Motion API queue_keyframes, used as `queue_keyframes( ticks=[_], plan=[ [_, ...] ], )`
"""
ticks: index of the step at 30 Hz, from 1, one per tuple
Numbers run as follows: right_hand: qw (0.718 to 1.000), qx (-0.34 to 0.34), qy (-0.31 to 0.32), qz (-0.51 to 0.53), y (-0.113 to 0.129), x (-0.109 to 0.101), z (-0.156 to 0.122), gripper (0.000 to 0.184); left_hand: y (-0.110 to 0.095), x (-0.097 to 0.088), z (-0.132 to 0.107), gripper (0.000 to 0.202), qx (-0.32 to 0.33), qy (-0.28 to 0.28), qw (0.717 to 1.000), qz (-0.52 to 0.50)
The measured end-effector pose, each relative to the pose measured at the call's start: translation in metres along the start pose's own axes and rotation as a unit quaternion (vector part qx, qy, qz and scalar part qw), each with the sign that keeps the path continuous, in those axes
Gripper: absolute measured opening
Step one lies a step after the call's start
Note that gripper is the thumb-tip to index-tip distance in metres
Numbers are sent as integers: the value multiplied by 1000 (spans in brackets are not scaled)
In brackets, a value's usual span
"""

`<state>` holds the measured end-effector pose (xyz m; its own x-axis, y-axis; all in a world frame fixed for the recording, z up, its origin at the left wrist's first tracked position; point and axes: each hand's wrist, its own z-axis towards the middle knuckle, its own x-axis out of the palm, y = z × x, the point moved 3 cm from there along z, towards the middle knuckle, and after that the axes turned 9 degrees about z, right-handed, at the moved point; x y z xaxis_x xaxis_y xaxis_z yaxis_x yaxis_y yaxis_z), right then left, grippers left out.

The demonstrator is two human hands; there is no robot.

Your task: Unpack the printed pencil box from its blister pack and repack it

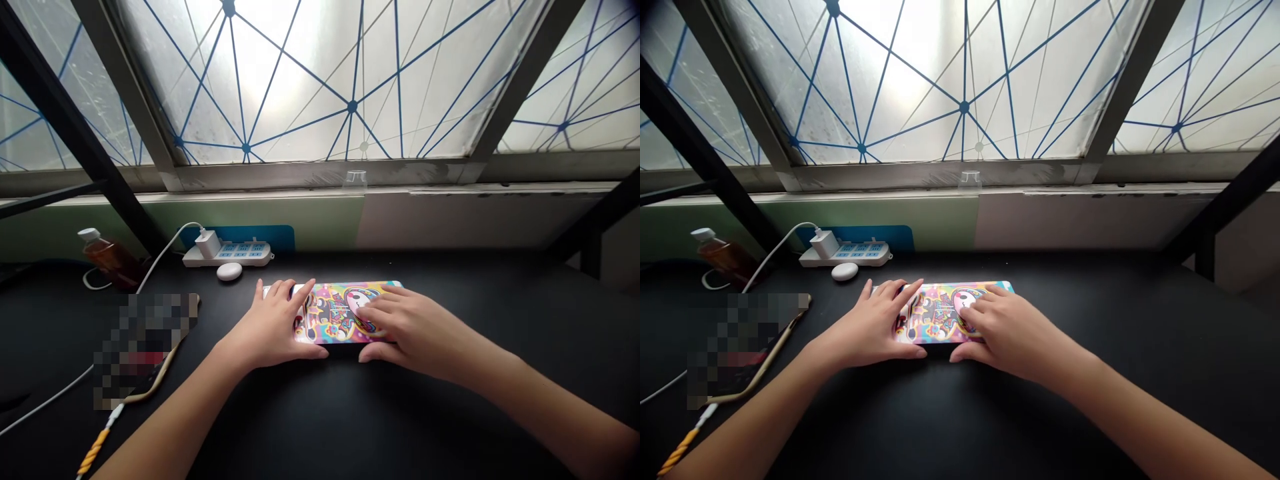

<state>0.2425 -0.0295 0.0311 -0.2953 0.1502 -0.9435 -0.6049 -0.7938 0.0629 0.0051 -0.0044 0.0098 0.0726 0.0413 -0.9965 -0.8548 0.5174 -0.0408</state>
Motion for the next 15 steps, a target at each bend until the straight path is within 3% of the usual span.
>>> queue_keyframes(
  ticks=[4,7,15],
  plan=[
    [998,-40,46,26,16,34,7,90,-12,2,1,113,-12,-23,1000,15],
    [997,-20,60,50,22,47,9,95,-15,5,2,114,-19,-18,999,19],
    [997,23,45,56,18,31,-3,97,-7,6,2,121,-24,5,1000,3]
  ],
)
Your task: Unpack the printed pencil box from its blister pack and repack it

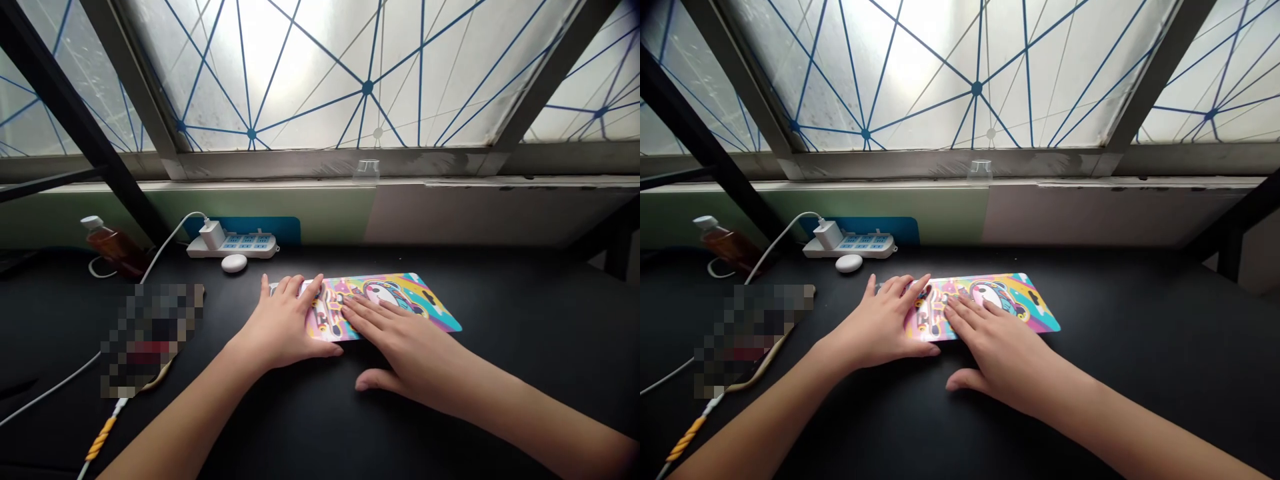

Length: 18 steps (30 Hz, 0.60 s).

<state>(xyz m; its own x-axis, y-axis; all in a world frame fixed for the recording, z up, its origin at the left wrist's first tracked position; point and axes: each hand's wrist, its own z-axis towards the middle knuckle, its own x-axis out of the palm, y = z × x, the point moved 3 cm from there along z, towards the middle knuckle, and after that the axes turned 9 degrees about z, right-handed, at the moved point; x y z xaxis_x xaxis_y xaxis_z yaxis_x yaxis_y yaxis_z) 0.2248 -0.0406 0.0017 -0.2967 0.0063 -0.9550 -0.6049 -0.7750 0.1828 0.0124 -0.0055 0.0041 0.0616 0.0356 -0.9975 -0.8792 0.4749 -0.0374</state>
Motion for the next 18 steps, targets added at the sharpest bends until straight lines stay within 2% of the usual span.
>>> queue_keyframes(
  ticks=[2,5,8,10,13,15,16,18],
  plan=[
    [1000,22,3,-17,-7,-7,-6,92,0,-1,0,122,-1,6,1000,-3],
    [998,56,3,-37,-24,-19,-13,75,-1,-1,-1,122,-3,12,1000,-3],
    [996,66,-5,-51,-40,-33,-18,57,-1,-1,-1,121,-6,16,1000,2],
    [996,69,-5,-64,-44,-39,-18,52,0,0,-2,119,-8,18,1000,7],
    [992,84,-7,-96,-41,-39,-12,52,-1,0,-2,115,-5,15,1000,19],
    [991,79,-13,-109,-33,-30,-4,50,-5,0,-2,109,15,9,999,29],
    [992,67,-18,-108,-29,-23,-1,54,-8,0,-2,105,30,8,999,30],
    [995,36,-26,-95,-22,-9,6,74,-16,2,-1,97,56,11,998,23]
  ],
)
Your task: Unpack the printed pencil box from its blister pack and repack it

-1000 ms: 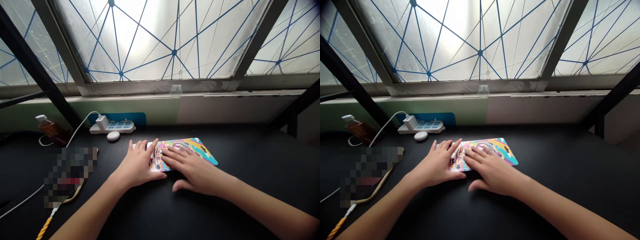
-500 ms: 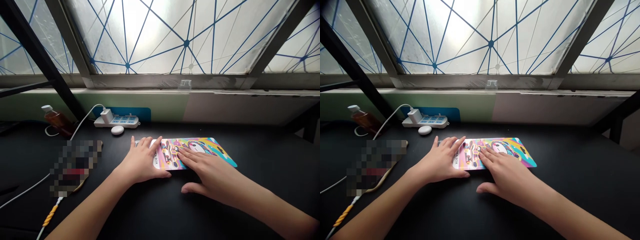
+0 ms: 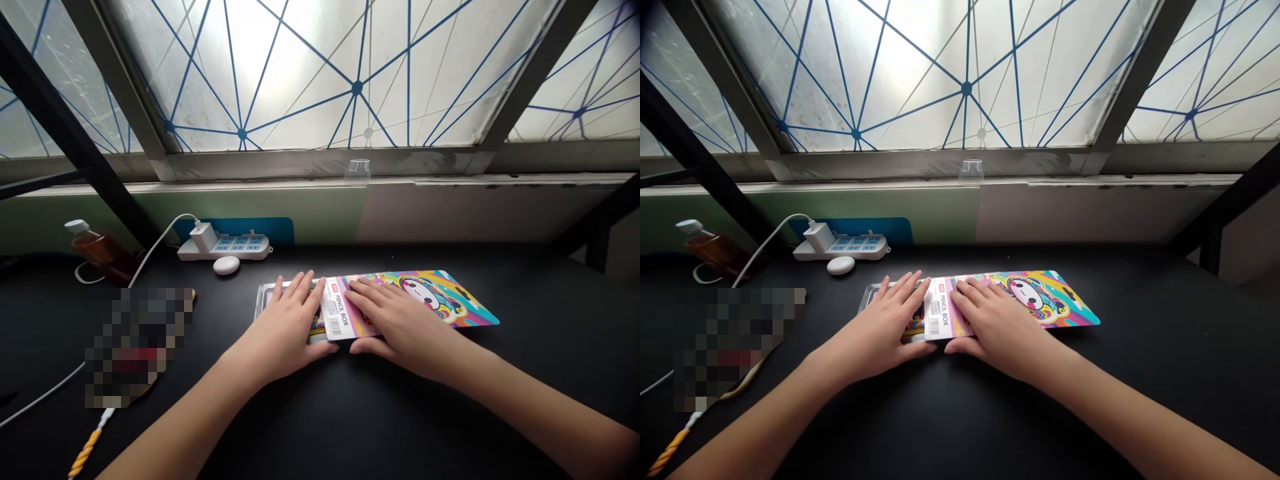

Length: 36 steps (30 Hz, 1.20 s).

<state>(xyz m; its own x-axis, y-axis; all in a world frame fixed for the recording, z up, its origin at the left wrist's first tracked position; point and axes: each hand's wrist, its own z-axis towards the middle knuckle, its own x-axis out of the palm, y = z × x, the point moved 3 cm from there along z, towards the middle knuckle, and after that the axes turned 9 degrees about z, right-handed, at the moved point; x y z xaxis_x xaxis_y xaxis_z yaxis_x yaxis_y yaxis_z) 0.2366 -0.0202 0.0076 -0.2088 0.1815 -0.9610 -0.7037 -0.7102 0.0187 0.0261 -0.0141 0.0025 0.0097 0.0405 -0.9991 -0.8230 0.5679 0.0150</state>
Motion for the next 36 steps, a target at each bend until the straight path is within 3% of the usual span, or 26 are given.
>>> queue_keyframes(
  ticks=[3,7,14,18,22,26,33,36],
  plan=[
    [999,-28,3,30,5,17,3,89,-7,3,3,93,8,2,1000,-6],
    [997,-43,13,61,2,20,4,69,-2,6,5,99,7,18,999,-27],
    [999,-35,2,31,-18,11,2,50,43,-1,0,105,-3,87,994,-66],
    [999,-31,2,12,-26,10,1,41,58,-4,-3,96,-19,102,991,-87],
    [1000,-22,2,4,-21,13,2,45,46,-4,1,80,-54,41,995,-77],
    [998,-50,11,22,-15,20,4,61,23,-1,7,70,-9,3,999,-53],
    [996,-59,40,53,-27,17,2,56,24,2,10,85,15,61,997,-49],
    [995,-58,49,65,-37,10,-2,67,30,-1,8,87,20,80,995,-59]
  ],
)
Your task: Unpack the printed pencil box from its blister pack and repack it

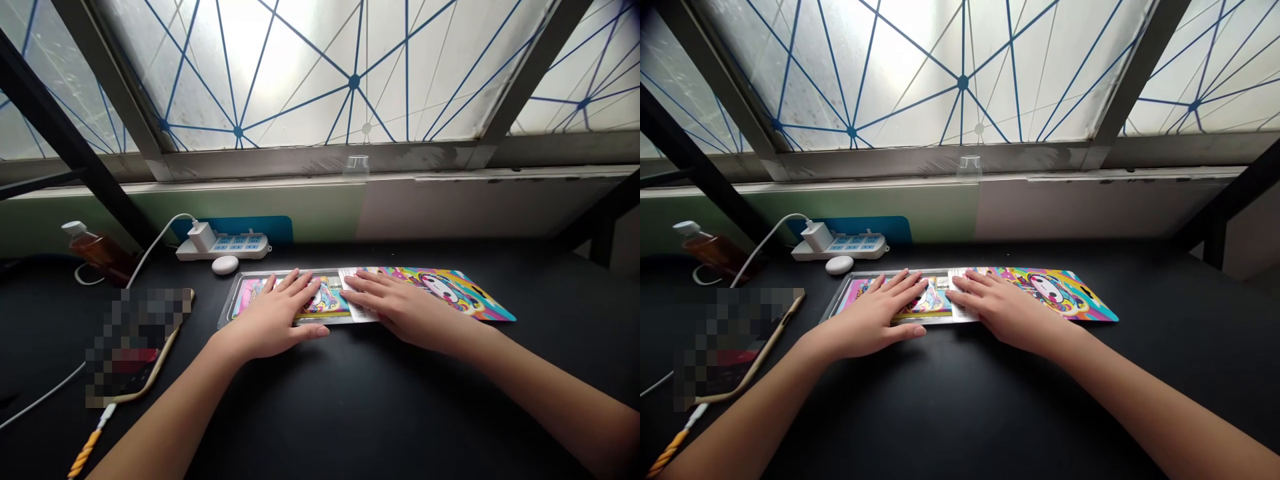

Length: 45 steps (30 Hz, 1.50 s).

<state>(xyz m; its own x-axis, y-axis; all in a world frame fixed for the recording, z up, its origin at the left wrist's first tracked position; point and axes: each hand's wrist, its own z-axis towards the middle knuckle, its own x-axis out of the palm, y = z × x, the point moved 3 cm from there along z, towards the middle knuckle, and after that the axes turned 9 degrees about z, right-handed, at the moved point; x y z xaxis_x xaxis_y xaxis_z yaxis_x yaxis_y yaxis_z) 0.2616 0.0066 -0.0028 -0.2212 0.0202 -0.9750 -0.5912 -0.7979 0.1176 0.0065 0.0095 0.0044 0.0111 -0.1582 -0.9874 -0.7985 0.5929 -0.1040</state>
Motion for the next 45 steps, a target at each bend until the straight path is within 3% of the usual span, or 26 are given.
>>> queue_keyframes(
  ticks=[5,10,14,16,19,23,26,30,34,37,45],
  plan=[
    [999,-9,10,-29,-11,-11,-6,91,10,-2,-3,86,-6,6,1000,-13],
    [996,-18,0,-92,-26,-27,-11,84,15,-3,-5,84,-14,-11,1000,-24],
    [992,-3,-57,-115,-23,-43,-13,80,15,-4,-1,68,-24,-30,997,-62],
    [990,-17,-82,-118,-1,-45,-10,79,15,-2,3,55,-39,-58,993,-100],
    [982,-58,-120,-132,59,-36,-4,67,16,0,10,41,-68,-136,973,-171],
    [969,-161,-132,-136,142,5,2,49,15,-6,12,34,-68,-227,919,-314],
    [972,-171,-132,-95,165,34,11,41,14,-14,7,33,-68,-251,903,-343],
    [990,-120,-6,70,154,44,38,75,20,-21,0,27,-59,-303,924,-227],
    [974,-74,81,197,139,37,64,74,35,-11,2,24,-68,-249,962,-89],
    [965,-40,93,240,133,36,72,66,41,-3,6,25,-65,-217,973,-54],
    [966,-16,65,252,132,39,66,57,36,-4,11,27,-28,-223,973,-51]
  ],
)
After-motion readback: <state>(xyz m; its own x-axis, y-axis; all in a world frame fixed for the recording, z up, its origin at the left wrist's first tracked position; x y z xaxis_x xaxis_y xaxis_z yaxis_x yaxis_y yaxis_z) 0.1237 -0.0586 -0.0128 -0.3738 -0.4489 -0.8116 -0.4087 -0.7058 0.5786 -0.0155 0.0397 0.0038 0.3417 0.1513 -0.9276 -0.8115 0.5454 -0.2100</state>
